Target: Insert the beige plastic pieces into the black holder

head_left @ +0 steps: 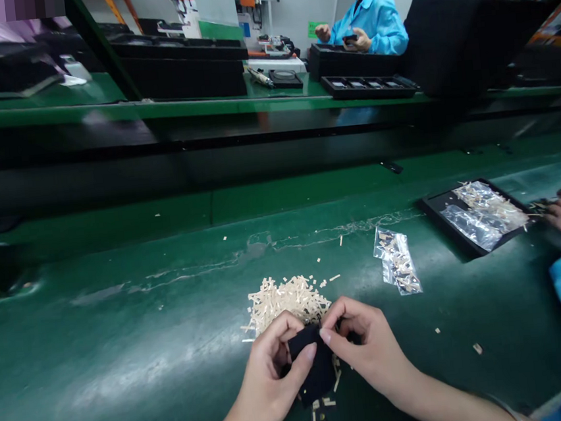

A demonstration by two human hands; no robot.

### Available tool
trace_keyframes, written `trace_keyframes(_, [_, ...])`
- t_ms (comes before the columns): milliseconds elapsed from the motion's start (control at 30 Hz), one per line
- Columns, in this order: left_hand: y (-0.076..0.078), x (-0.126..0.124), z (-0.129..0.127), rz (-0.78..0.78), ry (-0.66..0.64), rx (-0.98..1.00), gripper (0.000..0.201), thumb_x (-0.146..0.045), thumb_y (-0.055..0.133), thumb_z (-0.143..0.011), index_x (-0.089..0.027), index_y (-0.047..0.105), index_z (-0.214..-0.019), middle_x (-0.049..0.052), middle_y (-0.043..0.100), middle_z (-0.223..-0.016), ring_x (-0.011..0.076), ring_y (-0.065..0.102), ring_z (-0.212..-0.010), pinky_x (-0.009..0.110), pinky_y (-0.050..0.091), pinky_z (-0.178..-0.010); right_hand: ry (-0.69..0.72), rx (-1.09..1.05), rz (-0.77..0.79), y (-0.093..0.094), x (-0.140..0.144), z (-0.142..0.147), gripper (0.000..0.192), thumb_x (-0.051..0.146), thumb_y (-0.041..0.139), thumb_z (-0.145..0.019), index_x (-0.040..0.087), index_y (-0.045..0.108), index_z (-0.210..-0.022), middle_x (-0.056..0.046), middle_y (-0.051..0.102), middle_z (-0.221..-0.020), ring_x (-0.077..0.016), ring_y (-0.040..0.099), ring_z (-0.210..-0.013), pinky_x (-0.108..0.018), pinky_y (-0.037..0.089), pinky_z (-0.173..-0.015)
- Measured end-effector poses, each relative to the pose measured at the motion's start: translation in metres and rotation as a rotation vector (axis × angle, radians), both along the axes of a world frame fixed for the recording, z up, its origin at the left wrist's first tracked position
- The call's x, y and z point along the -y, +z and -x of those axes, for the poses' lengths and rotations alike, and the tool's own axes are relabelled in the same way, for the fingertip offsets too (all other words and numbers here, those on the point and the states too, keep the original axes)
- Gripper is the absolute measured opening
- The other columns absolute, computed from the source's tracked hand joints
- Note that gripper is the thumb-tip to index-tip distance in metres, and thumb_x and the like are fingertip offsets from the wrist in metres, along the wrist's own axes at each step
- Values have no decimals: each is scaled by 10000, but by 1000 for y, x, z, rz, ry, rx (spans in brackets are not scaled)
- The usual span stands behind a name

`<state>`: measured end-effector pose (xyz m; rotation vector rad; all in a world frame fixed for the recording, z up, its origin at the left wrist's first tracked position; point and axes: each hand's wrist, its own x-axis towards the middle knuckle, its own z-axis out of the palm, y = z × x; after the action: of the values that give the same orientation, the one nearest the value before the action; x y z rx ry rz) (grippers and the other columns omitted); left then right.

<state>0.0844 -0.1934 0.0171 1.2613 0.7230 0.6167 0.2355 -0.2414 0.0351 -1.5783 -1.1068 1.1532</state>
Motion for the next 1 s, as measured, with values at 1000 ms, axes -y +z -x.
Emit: trace_keyframes(1000, [-3,-5,3,112,-62,84,235,-357,555,-819,-171,436,-741,-37,438,-629,83,415,-550,175,350,-491,5,-181,1,1,-2,-3,138,310,582,-816,174,589,-793,19,555,-676,-97,482,-614,-203,339,-540])
